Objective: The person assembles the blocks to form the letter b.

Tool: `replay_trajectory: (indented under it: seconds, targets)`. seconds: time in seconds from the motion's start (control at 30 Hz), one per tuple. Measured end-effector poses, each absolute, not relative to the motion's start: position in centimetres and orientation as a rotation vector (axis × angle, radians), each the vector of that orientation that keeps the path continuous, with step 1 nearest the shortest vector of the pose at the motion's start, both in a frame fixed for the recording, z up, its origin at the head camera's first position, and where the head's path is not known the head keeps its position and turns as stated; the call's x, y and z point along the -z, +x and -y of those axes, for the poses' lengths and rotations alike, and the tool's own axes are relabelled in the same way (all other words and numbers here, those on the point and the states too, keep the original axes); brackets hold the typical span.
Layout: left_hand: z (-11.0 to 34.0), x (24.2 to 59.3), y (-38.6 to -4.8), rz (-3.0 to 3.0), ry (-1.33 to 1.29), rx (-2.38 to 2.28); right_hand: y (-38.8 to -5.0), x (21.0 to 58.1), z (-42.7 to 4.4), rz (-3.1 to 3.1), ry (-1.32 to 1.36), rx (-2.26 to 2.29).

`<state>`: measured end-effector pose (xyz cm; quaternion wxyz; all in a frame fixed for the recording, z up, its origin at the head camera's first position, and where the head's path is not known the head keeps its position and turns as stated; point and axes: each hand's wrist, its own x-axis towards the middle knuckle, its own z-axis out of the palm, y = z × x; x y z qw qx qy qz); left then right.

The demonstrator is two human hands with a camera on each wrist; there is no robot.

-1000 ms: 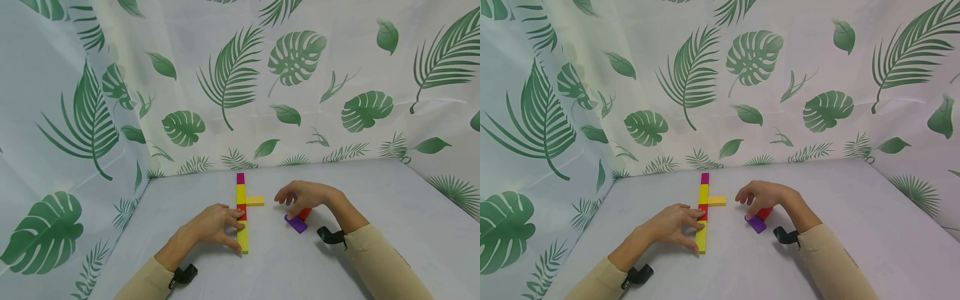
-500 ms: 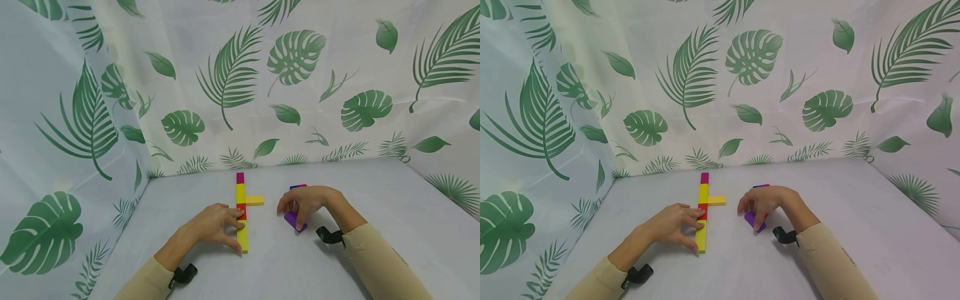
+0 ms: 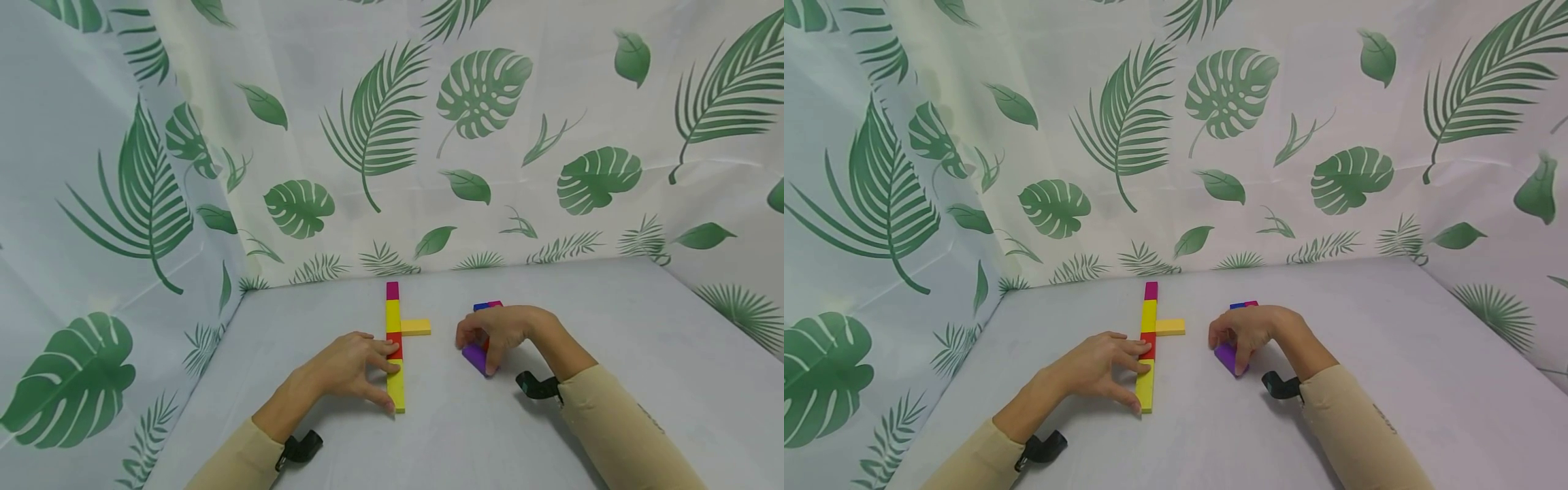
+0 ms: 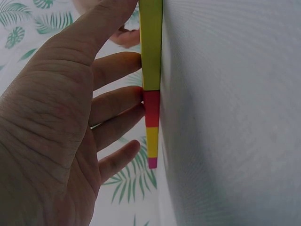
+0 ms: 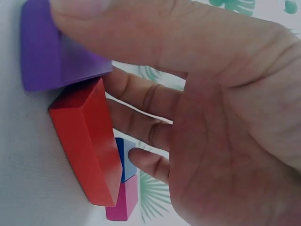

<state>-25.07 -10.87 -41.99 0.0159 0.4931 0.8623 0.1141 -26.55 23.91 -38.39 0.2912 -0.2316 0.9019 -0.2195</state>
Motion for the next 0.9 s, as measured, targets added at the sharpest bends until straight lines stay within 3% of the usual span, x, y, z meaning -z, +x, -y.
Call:
replay_trajectory:
  seconds: [0.9]
  targets:
    - [10.79, 41.90, -25.04, -2.687, 1.520, -0.341, -27.14, 38.98, -23.11, -2.566, -0.553, 0.632]
